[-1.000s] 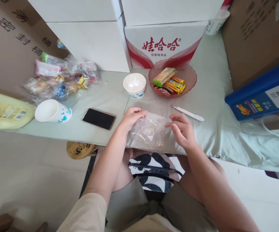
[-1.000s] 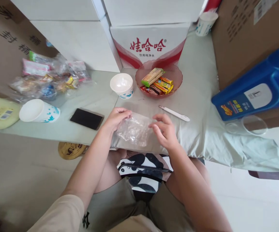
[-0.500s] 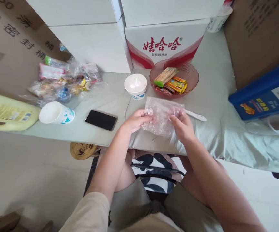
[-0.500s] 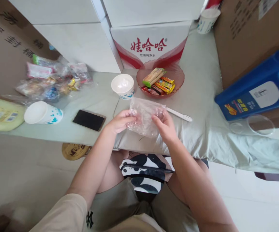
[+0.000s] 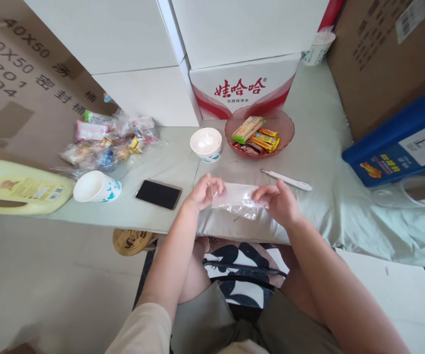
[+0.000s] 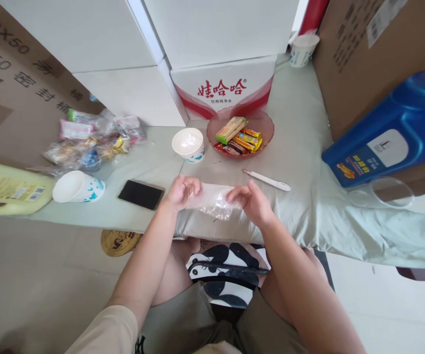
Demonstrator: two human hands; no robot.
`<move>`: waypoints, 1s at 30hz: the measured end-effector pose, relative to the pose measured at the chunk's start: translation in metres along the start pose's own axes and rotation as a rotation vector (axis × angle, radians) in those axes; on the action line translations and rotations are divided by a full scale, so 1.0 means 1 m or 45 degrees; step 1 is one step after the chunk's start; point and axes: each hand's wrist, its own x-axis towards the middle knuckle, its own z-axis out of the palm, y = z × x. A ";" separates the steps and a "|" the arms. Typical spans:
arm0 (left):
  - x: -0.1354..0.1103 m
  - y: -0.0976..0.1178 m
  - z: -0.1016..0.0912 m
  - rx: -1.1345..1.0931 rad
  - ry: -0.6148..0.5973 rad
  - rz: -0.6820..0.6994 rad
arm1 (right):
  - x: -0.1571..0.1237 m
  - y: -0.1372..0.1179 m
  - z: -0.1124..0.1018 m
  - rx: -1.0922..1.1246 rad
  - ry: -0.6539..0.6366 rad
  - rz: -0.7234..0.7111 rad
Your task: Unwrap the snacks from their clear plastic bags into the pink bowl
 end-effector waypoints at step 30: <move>0.018 0.064 -0.022 1.088 1.422 0.851 | 0.044 0.016 0.028 -0.122 0.053 0.055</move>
